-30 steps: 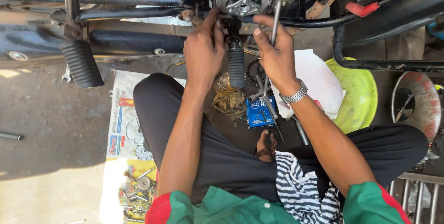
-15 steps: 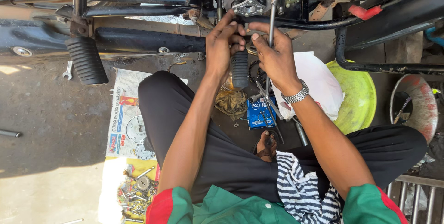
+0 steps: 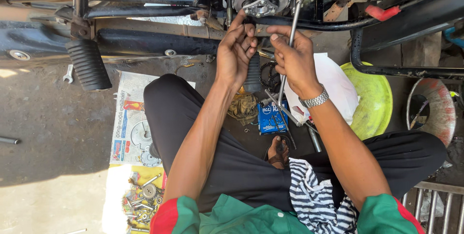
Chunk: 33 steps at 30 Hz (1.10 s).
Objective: The person sits on the ground and uses a T-handle wrench to tighten a bolt on the motorcycle engine. They wipe the tool with a cloth and continue adjusting the engine component.
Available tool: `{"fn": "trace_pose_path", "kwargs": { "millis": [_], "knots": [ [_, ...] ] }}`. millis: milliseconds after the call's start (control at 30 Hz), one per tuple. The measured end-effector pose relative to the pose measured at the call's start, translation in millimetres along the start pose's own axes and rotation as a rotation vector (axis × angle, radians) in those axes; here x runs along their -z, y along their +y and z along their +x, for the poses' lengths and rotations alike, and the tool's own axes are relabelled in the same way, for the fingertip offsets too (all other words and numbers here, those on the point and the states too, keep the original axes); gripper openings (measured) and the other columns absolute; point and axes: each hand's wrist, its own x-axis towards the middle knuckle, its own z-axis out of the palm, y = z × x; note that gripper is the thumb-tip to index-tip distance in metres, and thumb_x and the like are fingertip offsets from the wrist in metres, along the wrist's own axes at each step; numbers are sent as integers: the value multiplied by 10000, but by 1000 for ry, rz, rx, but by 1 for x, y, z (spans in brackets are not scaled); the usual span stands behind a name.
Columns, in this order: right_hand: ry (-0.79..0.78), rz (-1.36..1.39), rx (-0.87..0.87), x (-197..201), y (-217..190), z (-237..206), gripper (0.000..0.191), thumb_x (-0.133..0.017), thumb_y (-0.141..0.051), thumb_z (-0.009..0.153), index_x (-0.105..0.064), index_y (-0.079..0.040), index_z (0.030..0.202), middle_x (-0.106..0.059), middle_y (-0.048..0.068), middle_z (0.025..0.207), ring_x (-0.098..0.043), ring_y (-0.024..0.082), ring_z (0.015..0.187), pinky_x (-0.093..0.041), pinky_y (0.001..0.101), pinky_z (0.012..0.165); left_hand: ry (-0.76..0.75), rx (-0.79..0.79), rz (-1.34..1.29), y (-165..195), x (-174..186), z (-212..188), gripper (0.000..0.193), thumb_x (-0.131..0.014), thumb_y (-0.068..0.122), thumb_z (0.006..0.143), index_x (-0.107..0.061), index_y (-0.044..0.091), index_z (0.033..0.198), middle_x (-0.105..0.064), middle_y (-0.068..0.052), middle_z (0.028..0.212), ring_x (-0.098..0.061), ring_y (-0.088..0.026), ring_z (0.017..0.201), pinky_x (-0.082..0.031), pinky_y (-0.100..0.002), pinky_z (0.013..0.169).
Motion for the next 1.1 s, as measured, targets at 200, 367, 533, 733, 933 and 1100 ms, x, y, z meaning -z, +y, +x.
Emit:
{"fn": "trace_pose_path", "kwargs": {
  "millis": [200, 367, 533, 733, 933, 1100],
  "knots": [
    [37, 73, -19, 2, 2, 4, 310, -633, -107, 1011, -643, -44, 1314, -442, -79, 676, -336, -4, 483, -229, 192, 394, 4, -29, -3, 0, -3, -4, 681, -468, 171, 1042, -214, 16, 1654, -587, -36, 977, -581, -119, 865, -493, -251, 806],
    [32, 207, -53, 2, 6, 8, 422, -631, -119, 998, -600, -96, 1418, -395, -85, 644, -331, -1, 479, -234, 186, 396, 64, -19, 119, 3, -6, -11, 656, -465, 144, 1039, -215, 56, 1639, -610, -45, 980, -606, -129, 845, -528, -273, 795],
    [-14, 400, -141, -7, 16, 14, 460, -603, -156, 1005, -558, -121, 1462, -416, -87, 652, -353, 5, 481, -262, 186, 402, 200, -344, 731, -6, -22, -25, 430, -487, 171, 1156, -484, 25, 1561, -650, -36, 918, -612, -115, 782, -532, -281, 698],
    [1, 483, -84, -17, 26, 23, 515, -642, -183, 985, -533, -127, 1485, -410, -97, 653, -348, -6, 471, -256, 174, 388, 205, -394, 1281, -2, -34, -17, 476, -537, 162, 1102, -464, 92, 1567, -666, -45, 813, -496, -69, 664, -450, -266, 594],
    [7, 506, -27, -16, 35, 30, 499, -687, -188, 1000, -587, -38, 1465, -438, -94, 681, -354, -11, 498, -256, 166, 417, 149, -395, 1266, -3, -32, -11, 499, -542, 188, 1108, -436, 75, 1582, -683, -38, 868, -487, -74, 692, -443, -283, 601],
    [-36, 512, 22, -13, 44, 34, 538, -707, -166, 979, -563, -29, 1479, -463, -92, 702, -353, -12, 506, -258, 171, 418, 195, -308, 1373, -6, -28, -6, 543, -515, 235, 1103, -361, 76, 1599, -602, -56, 720, -489, -86, 641, -420, -286, 574]
  ]
}}
